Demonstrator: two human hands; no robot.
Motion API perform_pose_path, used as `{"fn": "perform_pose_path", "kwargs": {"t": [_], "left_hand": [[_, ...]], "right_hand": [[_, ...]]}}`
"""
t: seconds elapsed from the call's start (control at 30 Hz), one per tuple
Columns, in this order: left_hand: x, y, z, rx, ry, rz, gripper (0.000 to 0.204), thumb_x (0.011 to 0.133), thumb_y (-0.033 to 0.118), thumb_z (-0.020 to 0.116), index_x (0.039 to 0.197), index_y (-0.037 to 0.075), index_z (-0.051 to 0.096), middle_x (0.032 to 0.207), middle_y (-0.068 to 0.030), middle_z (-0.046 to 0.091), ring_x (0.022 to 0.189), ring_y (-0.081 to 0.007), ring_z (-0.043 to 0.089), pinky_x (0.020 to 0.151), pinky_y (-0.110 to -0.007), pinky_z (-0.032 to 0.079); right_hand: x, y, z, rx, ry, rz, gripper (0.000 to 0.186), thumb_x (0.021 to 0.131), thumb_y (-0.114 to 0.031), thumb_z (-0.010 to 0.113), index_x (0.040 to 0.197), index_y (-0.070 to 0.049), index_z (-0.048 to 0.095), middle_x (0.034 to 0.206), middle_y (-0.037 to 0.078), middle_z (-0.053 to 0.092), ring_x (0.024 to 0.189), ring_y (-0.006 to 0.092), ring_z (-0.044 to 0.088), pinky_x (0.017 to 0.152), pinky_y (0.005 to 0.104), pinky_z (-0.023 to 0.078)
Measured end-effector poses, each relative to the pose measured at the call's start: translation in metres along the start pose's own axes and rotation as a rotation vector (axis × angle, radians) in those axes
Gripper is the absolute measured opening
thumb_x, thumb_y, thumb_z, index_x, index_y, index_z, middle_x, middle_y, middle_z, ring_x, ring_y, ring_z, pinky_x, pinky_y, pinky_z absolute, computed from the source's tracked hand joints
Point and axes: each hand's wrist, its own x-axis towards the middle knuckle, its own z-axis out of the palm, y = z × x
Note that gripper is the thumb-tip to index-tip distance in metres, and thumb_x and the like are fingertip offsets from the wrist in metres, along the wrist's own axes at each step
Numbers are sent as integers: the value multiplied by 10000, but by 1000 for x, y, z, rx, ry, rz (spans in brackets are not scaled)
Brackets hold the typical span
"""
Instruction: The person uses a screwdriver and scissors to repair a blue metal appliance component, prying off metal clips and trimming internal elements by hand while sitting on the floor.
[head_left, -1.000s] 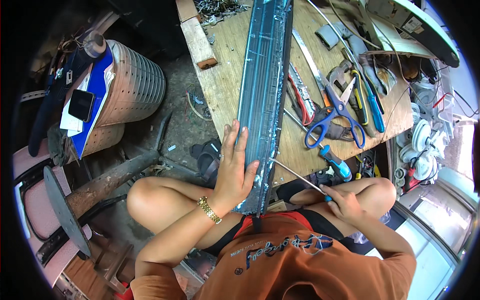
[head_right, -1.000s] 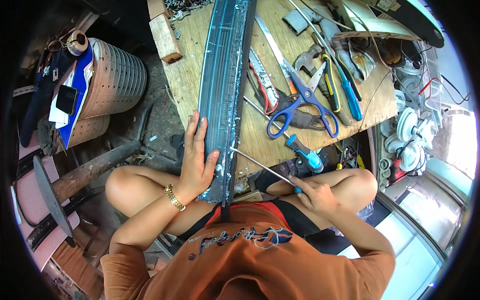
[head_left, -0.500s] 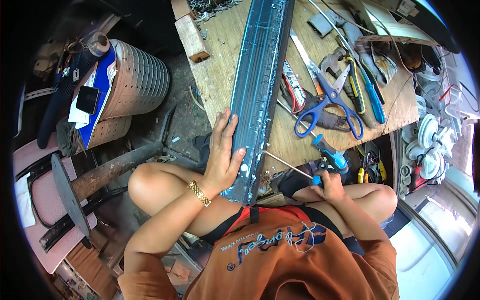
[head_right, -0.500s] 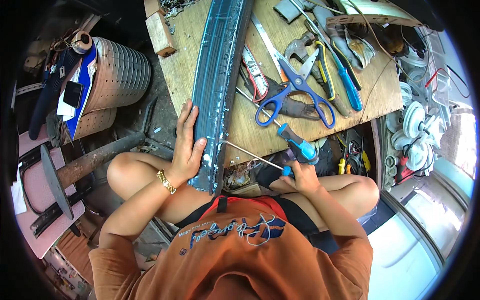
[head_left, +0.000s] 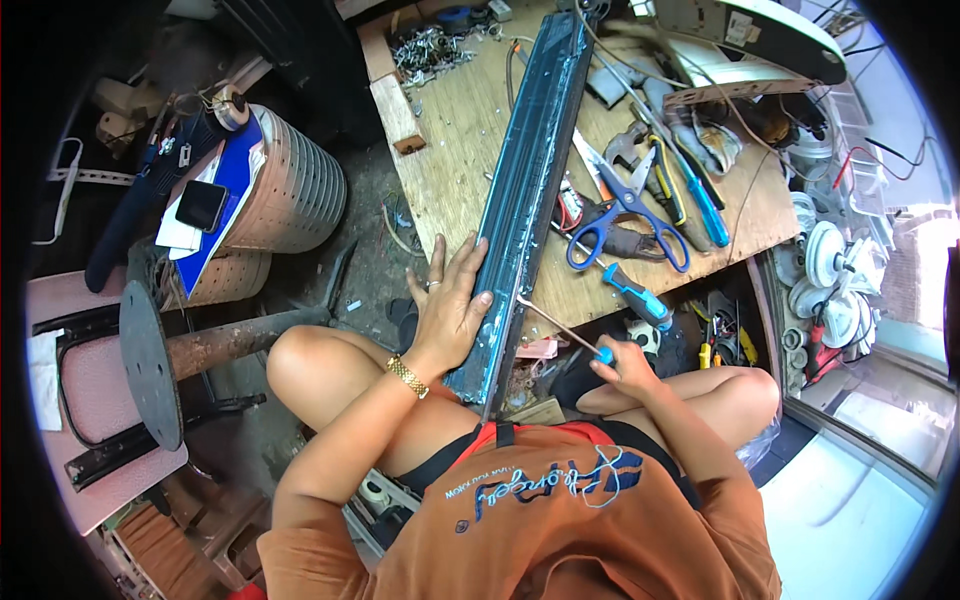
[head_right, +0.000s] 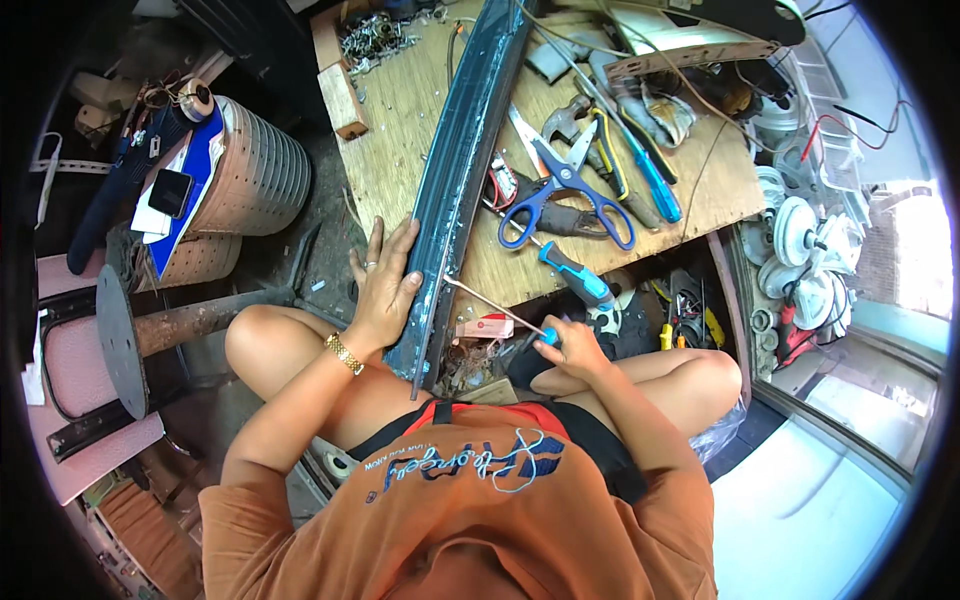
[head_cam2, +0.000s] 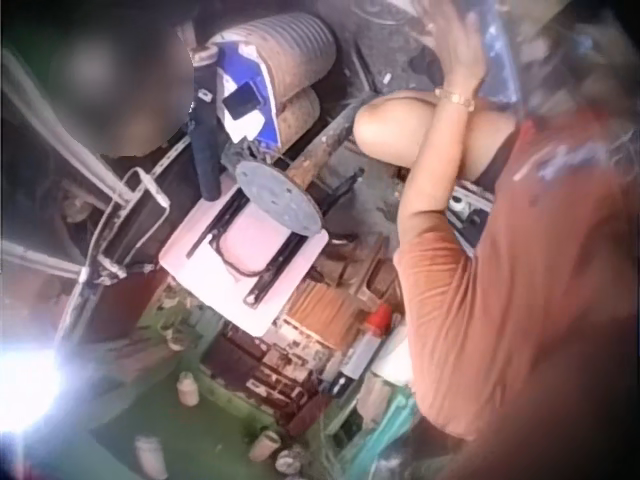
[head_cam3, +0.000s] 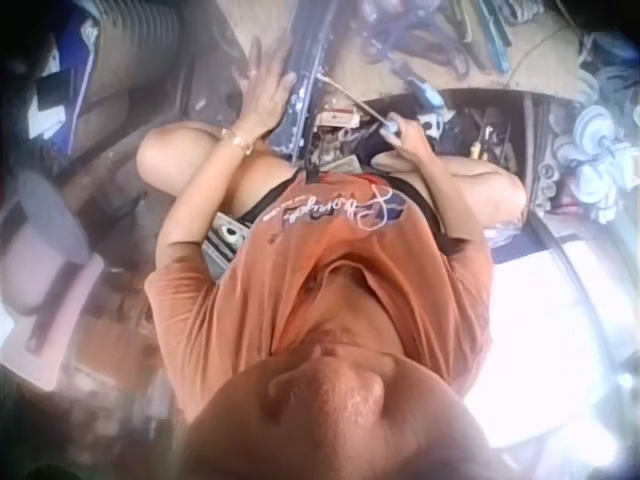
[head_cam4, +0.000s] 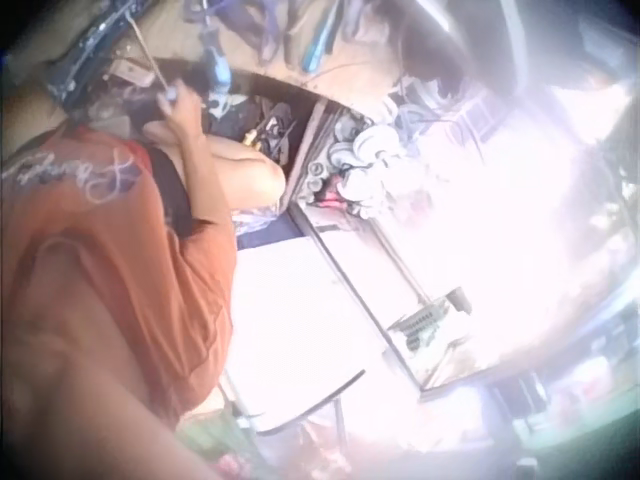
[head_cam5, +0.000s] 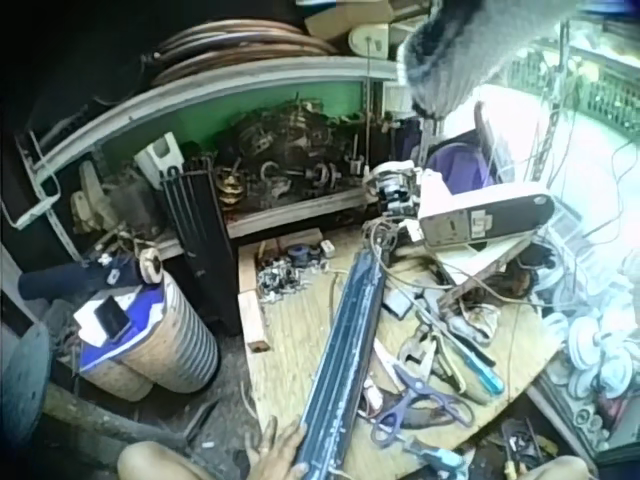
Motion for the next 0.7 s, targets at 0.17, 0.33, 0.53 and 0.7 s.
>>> {"fn": "perform_pose_path", "kwargs": {"t": [0.17, 0.33, 0.53, 0.7], "left_hand": [[-10, 12, -12, 107, 54, -29, 661, 1066, 382, 549, 1669, 200, 350, 1682, -110, 408, 1580, -413, 257, 1167, -821, 57], [22, 41, -9, -108, 173, -234, 893, 959, 491, 709, 1652, 68, 339, 1559, -176, 515, 1366, -403, 503, 1172, -705, 234], [66, 51, -8, -198, 268, -229, 1256, 718, 376, 879, 1694, 60, 155, 1470, -301, 502, 1350, -469, 512, 1101, -653, 391], [42, 17, -32, -99, 312, -239, 1154, 695, 305, 898, 1656, 84, 299, 1360, -280, 491, 1275, -463, 517, 1103, -536, 455]], "right_hand": [[-83, -62, -51, -199, 60, 69, 361, 883, -309, 822, 1089, -84, 628, 859, 186, 727, 819, 428, 721, 720, 514, 565], [-135, -104, -103, -257, 122, 73, 364, 823, -256, 859, 1085, -74, 683, 897, 152, 736, 841, 388, 725, 752, 478, 567], [-128, -128, -121, -368, 229, 200, 382, 802, -254, 874, 1087, -57, 714, 911, 167, 733, 843, 385, 714, 757, 471, 557], [-112, -147, -140, -368, 341, 101, 501, 876, -254, 830, 1304, -86, 630, 993, 144, 745, 894, 329, 737, 773, 416, 557]]}}
